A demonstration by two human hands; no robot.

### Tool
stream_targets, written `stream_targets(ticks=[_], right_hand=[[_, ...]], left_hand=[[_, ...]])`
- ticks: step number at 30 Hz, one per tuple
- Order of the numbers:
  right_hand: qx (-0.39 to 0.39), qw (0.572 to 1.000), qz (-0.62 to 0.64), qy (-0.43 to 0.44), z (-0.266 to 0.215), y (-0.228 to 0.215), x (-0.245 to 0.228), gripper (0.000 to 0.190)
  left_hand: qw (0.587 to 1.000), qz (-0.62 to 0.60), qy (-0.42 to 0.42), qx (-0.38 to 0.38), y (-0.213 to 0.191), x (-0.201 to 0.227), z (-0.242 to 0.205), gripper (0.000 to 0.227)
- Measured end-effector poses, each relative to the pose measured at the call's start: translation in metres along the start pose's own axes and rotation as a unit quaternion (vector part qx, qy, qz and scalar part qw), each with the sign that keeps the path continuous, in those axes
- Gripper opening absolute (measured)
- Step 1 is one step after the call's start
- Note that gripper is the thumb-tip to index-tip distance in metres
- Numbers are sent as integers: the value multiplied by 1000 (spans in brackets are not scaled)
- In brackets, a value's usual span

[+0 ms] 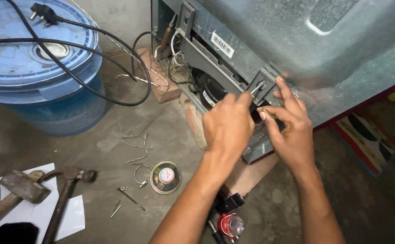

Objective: The person uses a hammer to tap a circular metal component, then uses a screwdriver to remove screws from the back panel of a refrigerator. The person removes a metal tray from the appliance's back.

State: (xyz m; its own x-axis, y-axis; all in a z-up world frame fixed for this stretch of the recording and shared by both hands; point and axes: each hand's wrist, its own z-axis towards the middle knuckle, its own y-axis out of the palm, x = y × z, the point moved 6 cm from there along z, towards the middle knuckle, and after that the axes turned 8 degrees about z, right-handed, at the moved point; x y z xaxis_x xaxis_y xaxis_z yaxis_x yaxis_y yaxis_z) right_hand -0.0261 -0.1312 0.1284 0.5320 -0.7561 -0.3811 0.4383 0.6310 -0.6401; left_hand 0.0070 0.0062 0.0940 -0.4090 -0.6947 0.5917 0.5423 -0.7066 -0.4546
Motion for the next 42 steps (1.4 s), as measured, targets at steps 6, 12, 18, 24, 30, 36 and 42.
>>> stream_targets(ticks=[6, 12, 18, 24, 30, 36, 42], right_hand=[[0, 1000, -5, -4, 0, 1, 3, 14], [-3, 1000, 3, 1, -1, 1, 6, 14], [1, 1000, 8, 7, 1, 0, 4, 13], [3, 1000, 27, 5, 3, -3, 1, 15], [78, 979, 167, 83, -14, 2, 16, 15], [132, 944, 251, 166, -19, 7, 40, 23], [139, 958, 173, 180, 2, 10, 28, 33]], left_hand=[[696, -595, -310, -254, 88, -47, -19, 20], [312, -826, -320, -343, 118, -28, -51, 22], [581, -710, -281, -280, 110, -40, -35, 24], [967, -231, -66, -91, 31, -42, 6, 16], [993, 37, 107, 15, -17, -6, 19, 7], [995, 50, 88, 10, -18, 6, 11, 9], [995, 58, 86, 13, -14, 9, 8, 7]])
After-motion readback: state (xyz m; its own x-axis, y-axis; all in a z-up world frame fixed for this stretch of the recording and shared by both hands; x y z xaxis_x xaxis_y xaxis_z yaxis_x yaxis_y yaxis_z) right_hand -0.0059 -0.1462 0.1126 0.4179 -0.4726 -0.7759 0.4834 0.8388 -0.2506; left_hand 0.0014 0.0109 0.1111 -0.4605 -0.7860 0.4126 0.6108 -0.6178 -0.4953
